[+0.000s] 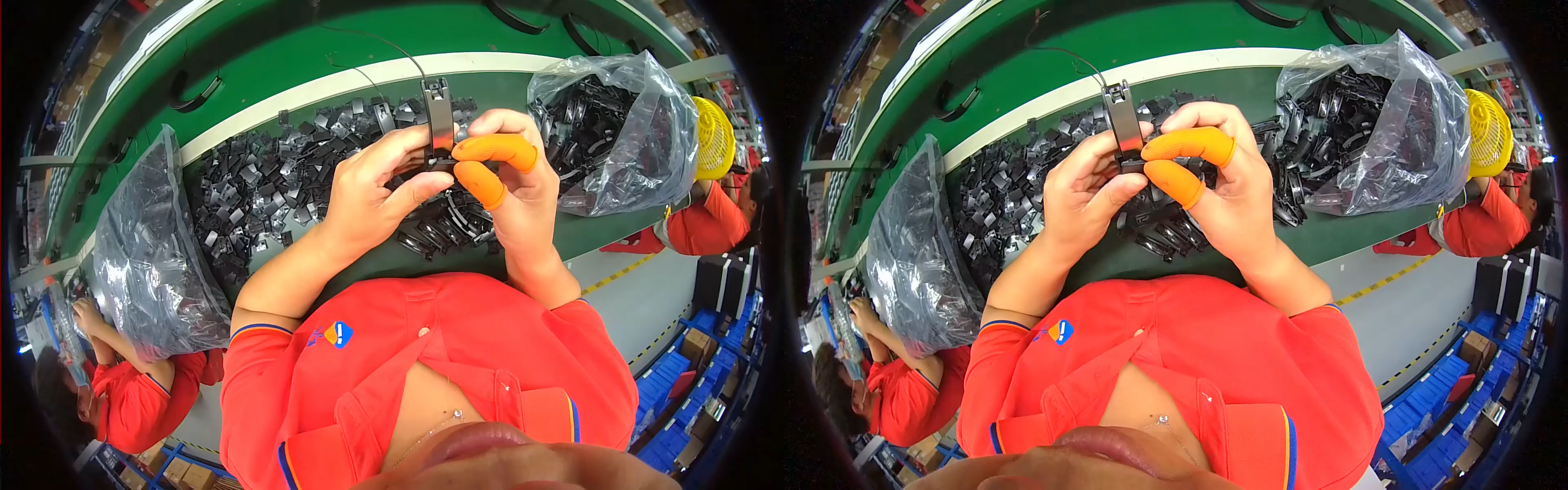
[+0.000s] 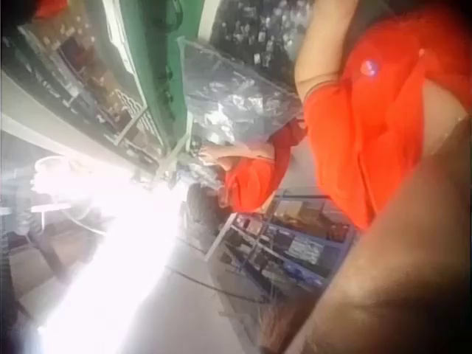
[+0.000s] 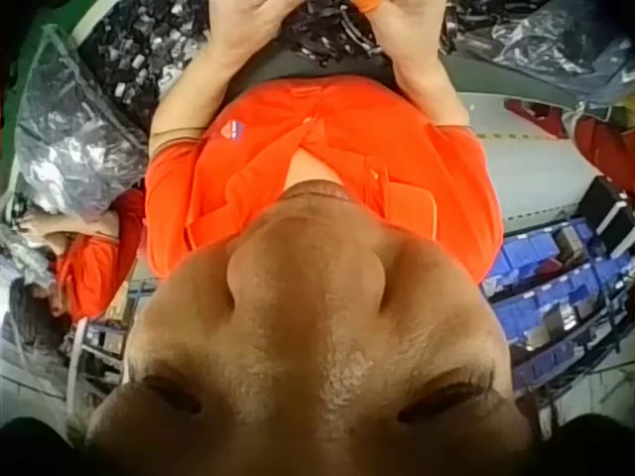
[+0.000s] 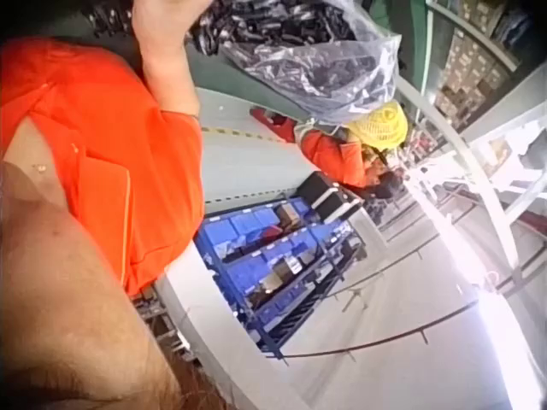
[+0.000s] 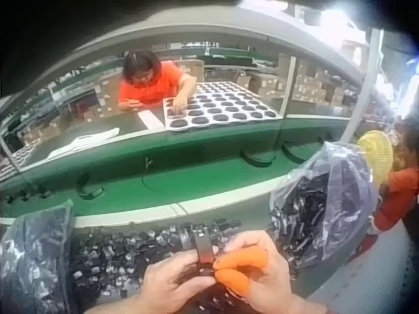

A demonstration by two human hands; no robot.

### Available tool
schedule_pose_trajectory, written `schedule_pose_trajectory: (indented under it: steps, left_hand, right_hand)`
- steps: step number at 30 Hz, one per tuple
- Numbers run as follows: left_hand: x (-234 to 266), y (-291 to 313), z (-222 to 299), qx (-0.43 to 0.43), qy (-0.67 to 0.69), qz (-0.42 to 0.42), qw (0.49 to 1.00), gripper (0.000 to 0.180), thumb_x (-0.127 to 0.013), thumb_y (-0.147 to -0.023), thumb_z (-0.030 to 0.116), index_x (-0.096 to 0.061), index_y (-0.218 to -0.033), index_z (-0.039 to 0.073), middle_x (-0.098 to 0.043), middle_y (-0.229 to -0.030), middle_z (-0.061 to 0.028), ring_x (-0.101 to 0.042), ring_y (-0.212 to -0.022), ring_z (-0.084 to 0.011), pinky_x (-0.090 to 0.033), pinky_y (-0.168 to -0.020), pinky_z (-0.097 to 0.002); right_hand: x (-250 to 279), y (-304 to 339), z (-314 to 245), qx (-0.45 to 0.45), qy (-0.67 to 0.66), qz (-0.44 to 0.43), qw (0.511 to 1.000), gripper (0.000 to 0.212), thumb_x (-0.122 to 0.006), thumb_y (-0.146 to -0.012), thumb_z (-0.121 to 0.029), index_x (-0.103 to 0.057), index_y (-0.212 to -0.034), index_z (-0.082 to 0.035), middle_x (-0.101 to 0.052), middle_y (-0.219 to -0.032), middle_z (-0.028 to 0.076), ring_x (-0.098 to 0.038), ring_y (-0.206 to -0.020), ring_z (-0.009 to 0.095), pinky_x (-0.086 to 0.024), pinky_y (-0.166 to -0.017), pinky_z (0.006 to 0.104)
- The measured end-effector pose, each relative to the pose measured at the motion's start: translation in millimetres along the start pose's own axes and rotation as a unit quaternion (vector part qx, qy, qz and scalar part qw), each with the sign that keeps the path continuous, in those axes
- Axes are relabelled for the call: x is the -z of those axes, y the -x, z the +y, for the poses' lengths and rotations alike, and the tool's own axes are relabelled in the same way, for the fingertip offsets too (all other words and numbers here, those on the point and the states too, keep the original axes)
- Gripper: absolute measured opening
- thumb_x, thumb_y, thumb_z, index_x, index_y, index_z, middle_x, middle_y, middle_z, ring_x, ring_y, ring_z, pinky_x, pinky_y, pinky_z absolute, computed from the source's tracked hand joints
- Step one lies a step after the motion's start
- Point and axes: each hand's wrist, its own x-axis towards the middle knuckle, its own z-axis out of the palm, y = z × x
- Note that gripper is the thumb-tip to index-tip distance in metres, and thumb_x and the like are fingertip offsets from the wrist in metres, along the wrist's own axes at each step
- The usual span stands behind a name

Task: The person assembles small electronic parts into a black plastic casing by hand, taking the parts from blue storage bins.

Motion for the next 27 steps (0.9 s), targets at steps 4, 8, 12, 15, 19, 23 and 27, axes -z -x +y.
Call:
schedule_pose_trajectory:
  steps: [4,8,12,15,19,23,27]
  left_hand:
    - [0.5,0.3,-3.5,0.014,0.0,-0.004,1.0,0.036,-0.064,-0.08,0.013,-0.054,-0.112,0.0,-0.061,-0.102,-0.0123,-0.062,-0.09,-0.0194,-0.05,-0.078,-0.0295]
    - [-4.6,2.9,-7.2,-0.012,-0.064,-0.038,0.997,0.031,-0.063,-0.08,0.012,-0.054,-0.107,-0.001,-0.061,-0.099,-0.0141,-0.063,-0.085,-0.0225,-0.05,-0.073,-0.0303]
    - [-11.0,8.4,-9.6,-0.02,-0.051,-0.007,0.998,0.03,-0.063,-0.081,0.012,-0.055,-0.107,-0.001,-0.061,-0.096,-0.0126,-0.062,-0.082,-0.0194,-0.049,-0.073,-0.0284]
    - [-14.5,12.1,-7.7,0.058,0.016,-0.031,0.998,0.031,-0.06,-0.084,0.011,-0.051,-0.111,-0.002,-0.059,-0.1,-0.0103,-0.058,-0.088,-0.0155,-0.046,-0.078,-0.0267]
    - [-20.7,14.2,-6.0,0.058,0.169,-0.021,0.984,0.032,-0.053,-0.088,0.012,-0.045,-0.115,-0.003,-0.05,-0.112,-0.0082,-0.05,-0.101,-0.0134,-0.04,-0.086,-0.0269]
    - [-24.2,18.0,-12.5,0.021,0.147,0.004,0.989,0.027,-0.05,-0.09,0.015,-0.047,-0.11,-0.002,-0.054,-0.105,-0.008,-0.054,-0.094,-0.0133,-0.043,-0.082,-0.0266]
    - [-16.2,19.4,-16.3,0.042,0.08,-0.02,0.996,0.025,-0.05,-0.09,0.018,-0.05,-0.105,-0.002,-0.059,-0.091,-0.0069,-0.058,-0.082,-0.0134,-0.046,-0.073,-0.0259]
  right_hand:
    - [-9.0,-1.2,-5.2,-0.021,-0.138,0.05,0.989,0.04,-0.065,-0.078,-0.008,-0.052,-0.116,-0.004,-0.049,-0.107,0.006,-0.048,-0.099,0.015,-0.04,-0.084,0.0268]
    - [-13.3,-5.8,-4.2,-0.134,-0.341,0.078,0.927,0.026,-0.055,-0.085,-0.01,-0.057,-0.106,0.005,-0.054,-0.11,0.011,-0.052,-0.099,0.017,-0.041,-0.086,0.028]
    - [-9.4,-4.7,-3.5,-0.106,-0.16,0.005,0.981,0.025,-0.054,-0.086,-0.009,-0.058,-0.106,0.005,-0.061,-0.102,0.014,-0.059,-0.091,0.02,-0.047,-0.083,0.0298]
    - [-9.0,-1.2,-3.7,-0.076,-0.064,0.007,0.995,0.024,-0.056,-0.085,-0.007,-0.058,-0.106,0.005,-0.062,-0.101,0.013,-0.059,-0.09,0.019,-0.047,-0.082,0.0291]
    - [-10.4,1.5,0.4,-0.021,-0.026,0.008,0.999,0.025,-0.058,-0.083,-0.006,-0.058,-0.105,0.006,-0.062,-0.101,0.013,-0.059,-0.089,0.018,-0.047,-0.08,0.0282]
    - [-13.2,4.3,-3.8,0.001,-0.027,0.003,1.0,0.024,-0.057,-0.084,-0.007,-0.058,-0.105,0.005,-0.062,-0.102,0.013,-0.059,-0.087,0.016,-0.048,-0.073,0.0241]
    - [-20.0,10.9,-11.8,-0.157,-0.149,0.037,0.976,0.024,-0.056,-0.085,-0.011,-0.058,-0.105,0.003,-0.061,-0.103,0.012,-0.057,-0.085,0.012,-0.044,-0.061,0.0183]
